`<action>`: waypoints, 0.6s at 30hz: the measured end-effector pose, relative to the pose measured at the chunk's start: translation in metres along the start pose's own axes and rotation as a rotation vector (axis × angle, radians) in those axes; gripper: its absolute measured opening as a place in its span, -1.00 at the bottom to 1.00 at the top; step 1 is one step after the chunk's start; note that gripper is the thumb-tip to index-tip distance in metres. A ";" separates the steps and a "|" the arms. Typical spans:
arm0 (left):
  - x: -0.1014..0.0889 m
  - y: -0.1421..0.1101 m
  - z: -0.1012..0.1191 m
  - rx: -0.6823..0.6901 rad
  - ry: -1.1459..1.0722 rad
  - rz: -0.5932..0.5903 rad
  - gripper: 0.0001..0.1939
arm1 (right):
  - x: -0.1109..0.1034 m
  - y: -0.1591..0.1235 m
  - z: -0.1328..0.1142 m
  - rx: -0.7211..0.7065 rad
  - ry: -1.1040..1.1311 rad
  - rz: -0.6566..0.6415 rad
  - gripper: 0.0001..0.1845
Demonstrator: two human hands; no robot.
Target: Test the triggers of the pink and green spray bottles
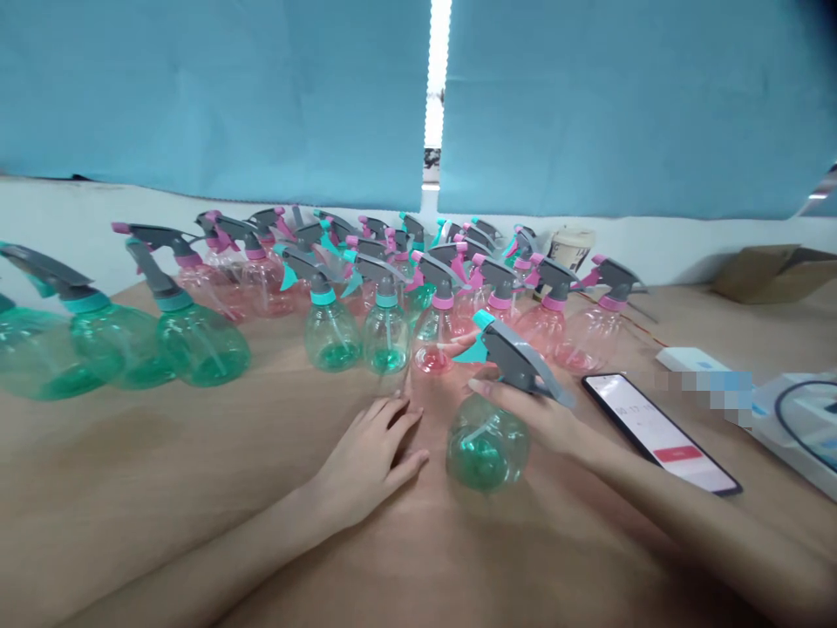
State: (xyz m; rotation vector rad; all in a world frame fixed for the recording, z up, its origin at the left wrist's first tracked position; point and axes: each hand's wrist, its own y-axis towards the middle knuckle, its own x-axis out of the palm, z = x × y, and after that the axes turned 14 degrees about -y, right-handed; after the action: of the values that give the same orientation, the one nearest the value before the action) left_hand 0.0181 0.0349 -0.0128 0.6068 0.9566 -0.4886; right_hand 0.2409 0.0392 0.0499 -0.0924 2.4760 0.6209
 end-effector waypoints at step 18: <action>0.001 -0.002 0.001 -0.020 0.028 -0.011 -0.55 | 0.003 -0.002 0.004 0.024 0.060 0.040 -0.87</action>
State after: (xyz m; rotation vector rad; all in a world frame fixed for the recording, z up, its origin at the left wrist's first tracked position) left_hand 0.0182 0.0328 -0.0138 0.5919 0.9908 -0.4812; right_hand 0.2406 0.0397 0.0443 -0.0527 2.5487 0.6132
